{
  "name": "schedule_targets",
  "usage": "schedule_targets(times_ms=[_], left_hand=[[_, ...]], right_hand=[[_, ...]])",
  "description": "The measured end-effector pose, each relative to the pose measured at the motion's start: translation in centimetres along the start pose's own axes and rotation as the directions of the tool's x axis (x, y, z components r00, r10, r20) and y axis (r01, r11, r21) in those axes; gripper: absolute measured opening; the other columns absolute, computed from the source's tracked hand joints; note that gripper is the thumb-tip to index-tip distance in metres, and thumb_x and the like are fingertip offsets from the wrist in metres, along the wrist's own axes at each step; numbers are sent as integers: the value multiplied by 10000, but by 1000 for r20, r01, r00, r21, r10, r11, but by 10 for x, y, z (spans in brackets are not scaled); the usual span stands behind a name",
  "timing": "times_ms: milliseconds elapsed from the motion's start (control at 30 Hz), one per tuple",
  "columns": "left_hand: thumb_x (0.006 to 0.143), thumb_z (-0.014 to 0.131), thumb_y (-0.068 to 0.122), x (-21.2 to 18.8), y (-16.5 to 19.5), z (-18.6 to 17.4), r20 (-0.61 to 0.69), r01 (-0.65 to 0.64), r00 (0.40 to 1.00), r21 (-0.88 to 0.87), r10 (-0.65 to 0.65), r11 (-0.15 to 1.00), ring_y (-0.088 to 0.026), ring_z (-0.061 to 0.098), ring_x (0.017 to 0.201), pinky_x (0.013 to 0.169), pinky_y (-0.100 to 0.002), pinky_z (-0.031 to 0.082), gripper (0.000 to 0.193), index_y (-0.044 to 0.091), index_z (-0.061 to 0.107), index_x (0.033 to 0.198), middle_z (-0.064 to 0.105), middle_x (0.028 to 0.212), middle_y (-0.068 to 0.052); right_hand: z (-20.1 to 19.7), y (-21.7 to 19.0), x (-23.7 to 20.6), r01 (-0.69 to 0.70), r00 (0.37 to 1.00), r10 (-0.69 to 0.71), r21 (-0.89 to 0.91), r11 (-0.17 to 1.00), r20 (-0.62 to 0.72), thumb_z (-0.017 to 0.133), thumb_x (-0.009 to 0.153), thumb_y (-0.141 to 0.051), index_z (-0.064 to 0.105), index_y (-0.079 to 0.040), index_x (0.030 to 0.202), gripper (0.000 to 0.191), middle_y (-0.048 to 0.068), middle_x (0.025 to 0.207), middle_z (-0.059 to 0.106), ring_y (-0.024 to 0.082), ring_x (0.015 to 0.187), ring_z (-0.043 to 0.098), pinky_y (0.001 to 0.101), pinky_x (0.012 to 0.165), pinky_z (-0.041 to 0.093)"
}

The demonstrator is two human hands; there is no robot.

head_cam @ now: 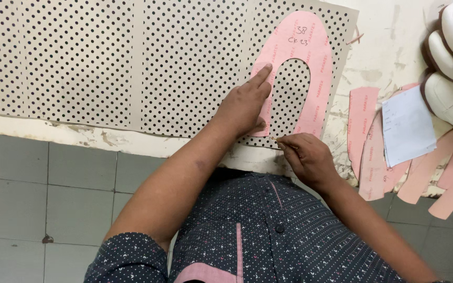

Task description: The person places a pink U-shaped template on a perforated sheet and uses a pencil to mark the material along the template's edges. The person repeats this process with a second template and then marks a straight line along the sheet's edge.

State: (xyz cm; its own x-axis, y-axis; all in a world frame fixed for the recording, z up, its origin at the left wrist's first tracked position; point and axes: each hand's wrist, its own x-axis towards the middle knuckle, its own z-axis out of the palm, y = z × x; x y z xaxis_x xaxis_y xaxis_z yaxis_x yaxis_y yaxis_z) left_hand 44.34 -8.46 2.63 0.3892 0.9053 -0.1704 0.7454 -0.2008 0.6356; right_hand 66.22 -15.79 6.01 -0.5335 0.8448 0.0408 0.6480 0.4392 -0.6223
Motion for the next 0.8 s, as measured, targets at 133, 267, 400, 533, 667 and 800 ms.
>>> schedule_targets(times_ms=[133,267,400,533,667,800], left_hand=[[563,950,136,-2,0,-1,4,5,1000,-9,-5,1000,-355,650,1138,942,-435,531,727,41,526,1146,243,1658,-118],[569,950,140,-3,-3,1,10,21,1000,-9,-21,1000,-364,650,1137,931,-439,537,724,45,528,1150,249,1662,-101],[563,951,135,-5,-5,6,-26,-5,1000,-22,4,1000,-377,645,1140,916,-450,539,715,45,532,1135,261,1652,-108],[571,936,106,-3,-4,11,-27,-2,1000,-23,2,1000,-368,655,1133,905,-455,544,686,53,537,1126,270,1660,-96],[564,950,133,-5,-5,14,-36,-15,999,-23,14,1000,-375,654,1108,896,-456,542,733,43,527,1156,265,1650,-103],[566,945,122,-5,-7,16,-57,-35,998,2,35,999,-367,658,1109,901,-453,542,751,49,529,1187,266,1647,-105]], right_hand=[[3,-1,1,28,1000,-28,5,1000,-5,695,963,-114,727,-27,1014,105,102,916,733,243,822,708,358,734,565],[7,-4,2,64,998,-64,-20,998,-7,699,958,-106,722,-36,1035,107,101,936,730,249,835,704,365,741,568],[19,-6,10,92,994,-95,53,994,61,692,938,-78,720,-46,1070,139,100,950,726,254,842,703,371,744,571],[29,-5,15,165,983,-173,116,979,61,690,936,-76,718,-57,1098,165,110,976,725,264,877,706,367,764,574],[28,-5,11,100,991,-109,110,989,73,701,948,-82,720,-68,1095,149,98,962,737,245,860,715,358,755,577],[31,-9,15,121,988,-132,134,984,81,701,935,-78,719,-61,1103,170,113,988,736,259,891,716,374,770,580]])
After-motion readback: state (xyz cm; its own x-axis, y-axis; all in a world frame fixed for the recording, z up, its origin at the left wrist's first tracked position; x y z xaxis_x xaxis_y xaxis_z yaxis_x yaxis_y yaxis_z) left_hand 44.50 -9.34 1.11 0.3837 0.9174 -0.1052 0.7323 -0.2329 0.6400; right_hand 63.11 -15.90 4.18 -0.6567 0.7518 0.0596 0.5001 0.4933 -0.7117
